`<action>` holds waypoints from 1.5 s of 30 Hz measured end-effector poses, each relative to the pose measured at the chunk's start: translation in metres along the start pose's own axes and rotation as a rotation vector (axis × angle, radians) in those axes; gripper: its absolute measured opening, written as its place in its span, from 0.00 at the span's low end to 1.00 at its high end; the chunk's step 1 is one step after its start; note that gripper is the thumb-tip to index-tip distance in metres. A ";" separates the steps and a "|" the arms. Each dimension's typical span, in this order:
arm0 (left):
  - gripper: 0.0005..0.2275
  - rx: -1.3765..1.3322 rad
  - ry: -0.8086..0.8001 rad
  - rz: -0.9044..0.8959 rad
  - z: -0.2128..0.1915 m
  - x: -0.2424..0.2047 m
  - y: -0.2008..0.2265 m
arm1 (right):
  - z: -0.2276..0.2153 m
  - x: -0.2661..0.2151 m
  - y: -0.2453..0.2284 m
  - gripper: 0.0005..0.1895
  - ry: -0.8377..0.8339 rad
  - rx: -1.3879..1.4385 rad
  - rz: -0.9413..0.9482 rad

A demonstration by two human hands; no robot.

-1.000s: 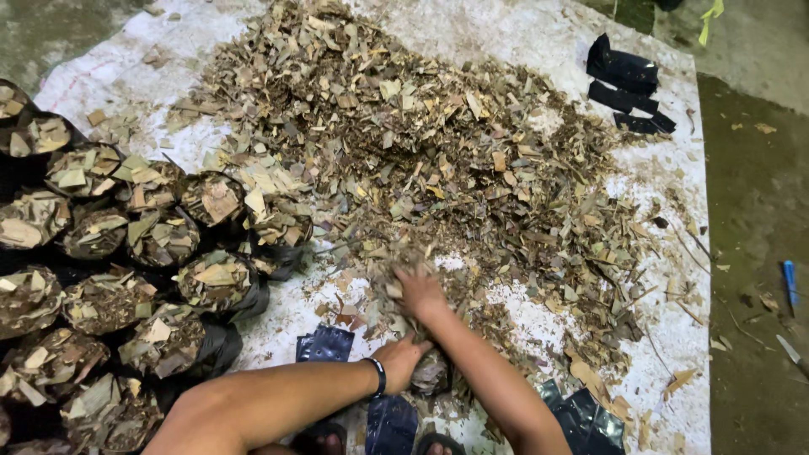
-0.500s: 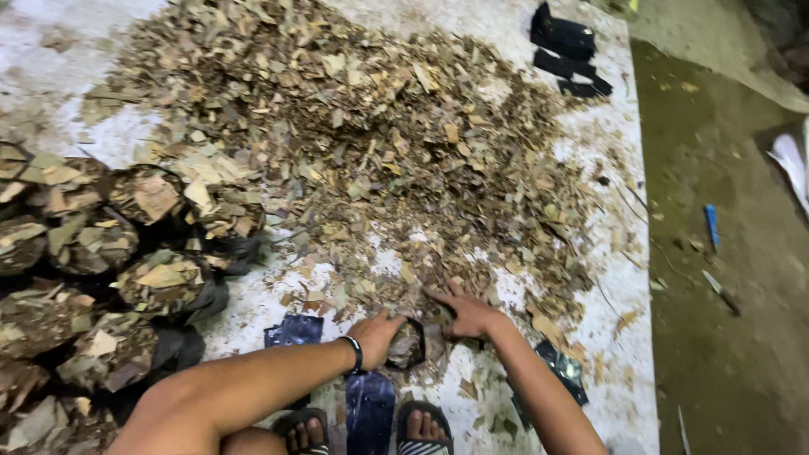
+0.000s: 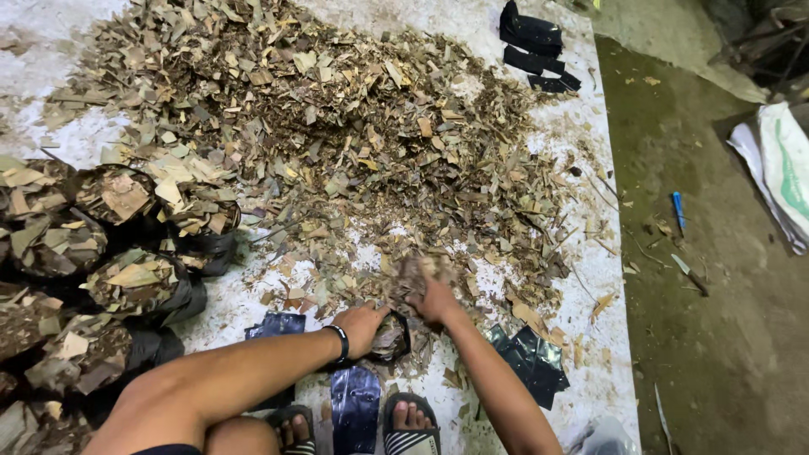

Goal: The person scoops dried leaves from a large pile on a white tarp and packs them into small black pouches. The person repeatedly fills each pouch, presses the contents down, and places the filled pouches into a growing stack on the left.

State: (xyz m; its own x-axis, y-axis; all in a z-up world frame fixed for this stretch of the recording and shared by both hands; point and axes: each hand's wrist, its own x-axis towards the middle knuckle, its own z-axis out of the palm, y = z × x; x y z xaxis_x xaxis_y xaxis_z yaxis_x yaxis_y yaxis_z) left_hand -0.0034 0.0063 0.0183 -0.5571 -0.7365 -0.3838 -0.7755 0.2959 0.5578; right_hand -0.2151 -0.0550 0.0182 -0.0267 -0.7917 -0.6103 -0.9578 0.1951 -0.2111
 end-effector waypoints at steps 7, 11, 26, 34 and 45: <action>0.27 0.005 0.033 0.021 0.009 0.005 -0.015 | 0.062 0.028 0.027 0.44 0.284 -0.380 -0.305; 0.26 -0.026 0.062 0.033 0.017 0.013 -0.016 | 0.079 0.038 0.049 0.41 0.306 -0.445 -0.354; 0.26 0.060 0.019 0.083 0.022 0.051 -0.014 | 0.049 0.046 0.120 0.30 0.515 0.337 -0.359; 0.30 0.008 0.039 0.063 0.016 0.082 0.002 | 0.054 0.028 0.112 0.21 0.840 0.920 -0.227; 0.19 -0.122 0.266 0.334 0.052 0.079 -0.023 | 0.091 -0.056 0.048 0.33 0.766 0.325 -0.868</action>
State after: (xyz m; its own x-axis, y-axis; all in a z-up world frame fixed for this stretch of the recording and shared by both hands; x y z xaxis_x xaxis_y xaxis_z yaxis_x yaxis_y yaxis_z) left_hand -0.0455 -0.0275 -0.0628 -0.6628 -0.7483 0.0263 -0.5161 0.4820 0.7080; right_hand -0.2335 0.0517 -0.0270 0.3225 -0.8482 0.4201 -0.6264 -0.5240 -0.5771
